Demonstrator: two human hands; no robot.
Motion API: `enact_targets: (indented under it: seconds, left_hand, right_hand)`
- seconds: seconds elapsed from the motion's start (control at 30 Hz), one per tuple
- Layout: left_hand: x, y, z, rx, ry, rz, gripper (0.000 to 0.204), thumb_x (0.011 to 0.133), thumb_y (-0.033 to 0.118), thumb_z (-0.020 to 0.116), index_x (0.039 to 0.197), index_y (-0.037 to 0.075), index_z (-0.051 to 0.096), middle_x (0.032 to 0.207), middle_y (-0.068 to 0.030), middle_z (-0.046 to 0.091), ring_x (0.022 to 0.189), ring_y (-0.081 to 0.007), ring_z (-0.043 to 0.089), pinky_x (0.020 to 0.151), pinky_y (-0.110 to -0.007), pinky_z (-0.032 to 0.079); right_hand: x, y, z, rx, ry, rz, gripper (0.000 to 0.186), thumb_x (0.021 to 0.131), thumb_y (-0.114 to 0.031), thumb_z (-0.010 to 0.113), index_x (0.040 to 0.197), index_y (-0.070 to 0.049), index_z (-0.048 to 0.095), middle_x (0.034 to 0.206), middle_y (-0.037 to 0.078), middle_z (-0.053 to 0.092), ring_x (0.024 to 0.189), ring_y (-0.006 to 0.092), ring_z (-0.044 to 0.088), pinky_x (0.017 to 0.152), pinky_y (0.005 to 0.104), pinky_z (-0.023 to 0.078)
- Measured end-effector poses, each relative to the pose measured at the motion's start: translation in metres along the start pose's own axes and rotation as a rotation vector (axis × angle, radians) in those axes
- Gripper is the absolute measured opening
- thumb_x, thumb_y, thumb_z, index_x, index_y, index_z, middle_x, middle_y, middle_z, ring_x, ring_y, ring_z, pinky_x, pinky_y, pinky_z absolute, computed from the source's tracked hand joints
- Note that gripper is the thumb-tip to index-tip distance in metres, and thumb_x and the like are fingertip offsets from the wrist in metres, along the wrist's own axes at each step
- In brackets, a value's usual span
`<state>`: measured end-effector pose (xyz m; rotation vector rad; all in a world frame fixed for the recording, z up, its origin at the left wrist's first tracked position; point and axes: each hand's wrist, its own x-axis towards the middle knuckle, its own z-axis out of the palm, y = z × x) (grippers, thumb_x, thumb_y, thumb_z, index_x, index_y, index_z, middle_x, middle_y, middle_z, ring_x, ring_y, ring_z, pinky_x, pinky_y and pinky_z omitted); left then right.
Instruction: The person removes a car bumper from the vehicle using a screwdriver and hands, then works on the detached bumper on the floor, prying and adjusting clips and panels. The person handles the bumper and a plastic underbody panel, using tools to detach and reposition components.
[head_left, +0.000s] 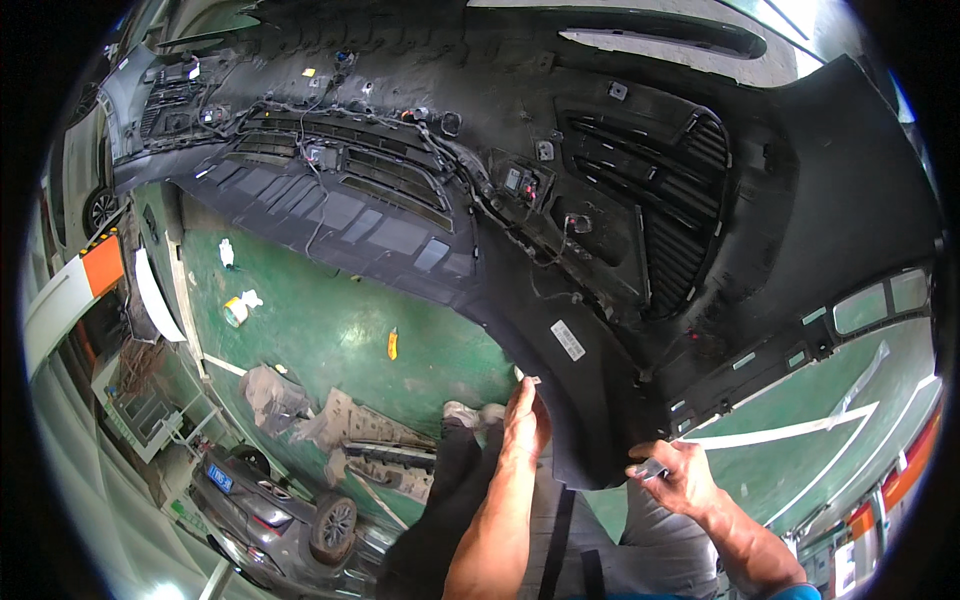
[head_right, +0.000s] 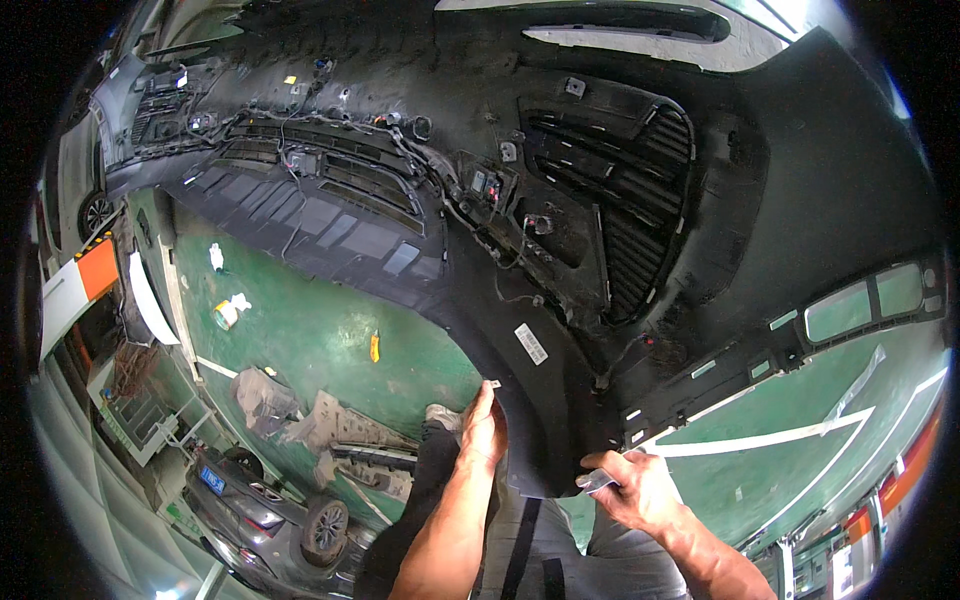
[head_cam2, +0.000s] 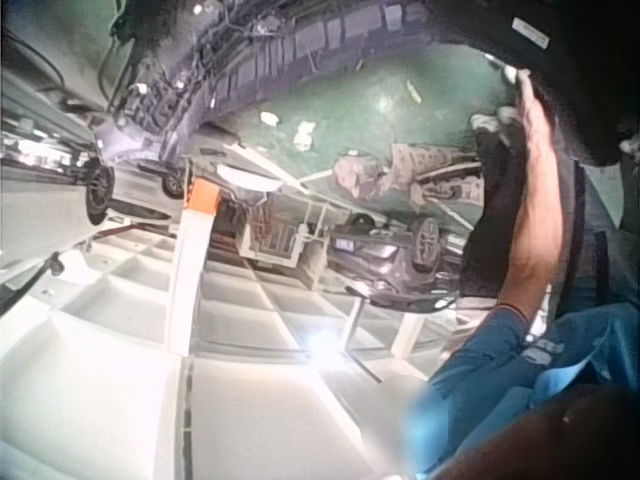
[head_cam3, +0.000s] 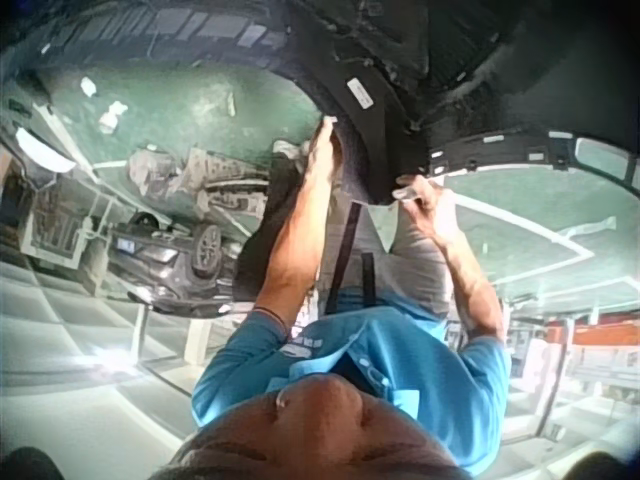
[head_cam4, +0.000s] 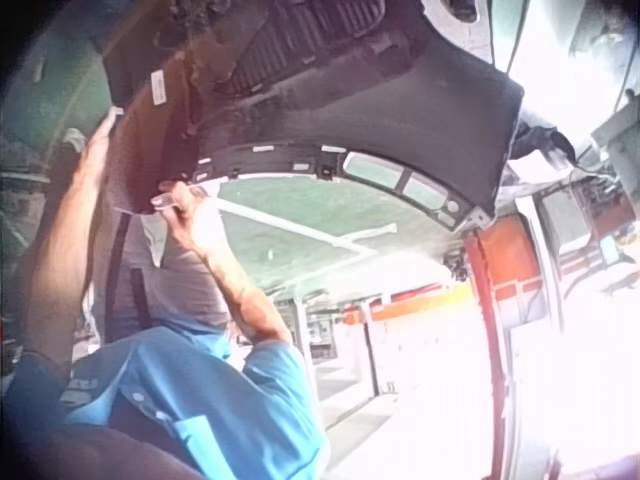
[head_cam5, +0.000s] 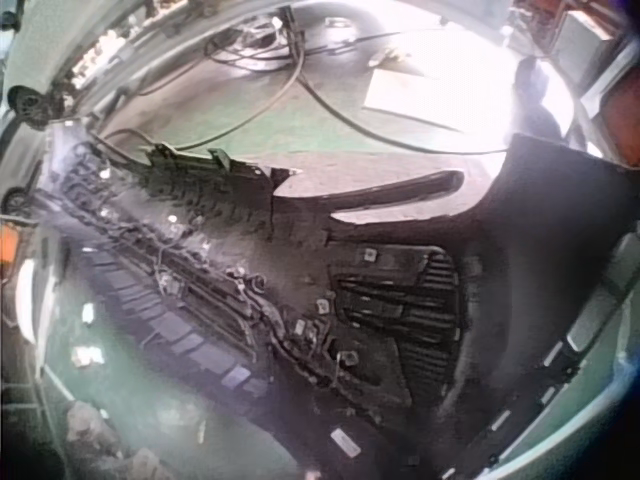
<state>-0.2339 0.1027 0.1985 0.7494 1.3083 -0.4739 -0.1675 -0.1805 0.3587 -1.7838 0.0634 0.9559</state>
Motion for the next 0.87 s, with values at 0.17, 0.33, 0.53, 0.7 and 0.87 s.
enact_targets:
  seconds: [0.17,0.33,0.53,0.7,0.87]
  left_hand:
    - [-0.008,0.011,0.014,-0.157,-0.115,-0.061,0.035,0.1,0.03,0.065,0.126,0.007,0.062,0.126,-0.0084,0.066,0.115,-0.024,0.061,0.099,-0.04,0.047]
    - [-0.002,0.012,0.013,-0.115,-0.037,-0.055,0.028,0.098,0.03,0.067,0.116,0.009,0.063,0.114,-0.0048,0.069,0.106,-0.0214,0.064,0.091,-0.039,0.05]
    - [-0.017,0.019,0.003,0.025,-0.033,-0.059,0.039,0.099,0.043,0.064,0.118,0.009,0.062,0.113,-0.0091,0.07,0.101,-0.0235,0.068,0.086,-0.039,0.054]
    - [-0.052,0.014,-0.038,-0.048,-0.033,0.037,0.043,0.099,0.037,0.066,0.125,0.005,0.055,0.123,-0.0177,0.067,0.109,-0.0301,0.068,0.093,-0.043,0.054]
    - [-0.061,-0.029,-0.152,-0.081,-0.042,-0.01,0.05,0.1,0.034,0.064,0.136,0.002,0.053,0.121,-0.0183,0.068,0.105,-0.0304,0.07,0.093,-0.041,0.055]
  right_hand:
    - [-0.001,-0.001,0.001,-0.017,0.016,0.033,0.032,0.078,-0.017,0.08,0.108,-0.01,0.07,0.078,0.009,0.069,0.068,0.0331,0.067,0.062,0.0421,0.055]
    - [-0.001,-0.006,-0.004,0.017,0.011,0.054,0.037,0.08,-0.016,0.08,0.114,-0.007,0.068,0.084,0.011,0.072,0.071,0.0326,0.069,0.064,0.0401,0.055]
    - [-0.001,-0.02,-0.004,-0.036,0.053,0.041,0.043,0.085,-0.017,0.08,0.122,-0.001,0.065,0.104,0.02,0.073,0.088,0.0367,0.073,0.079,0.0393,0.057]
    - [-0.007,-0.041,0.003,-0.089,0.072,0.252,0.061,0.082,-0.01,0.078,0.137,0.004,0.055,0.126,0.027,0.066,0.119,0.0341,0.066,0.101,0.0378,0.051]
    - [-0.02,-0.05,0.048,-0.083,0.318,0.418,0.073,0.083,0.0,0.068,0.15,0.006,0.039,0.129,0.03,0.064,0.121,0.0279,0.063,0.104,0.0364,0.048]
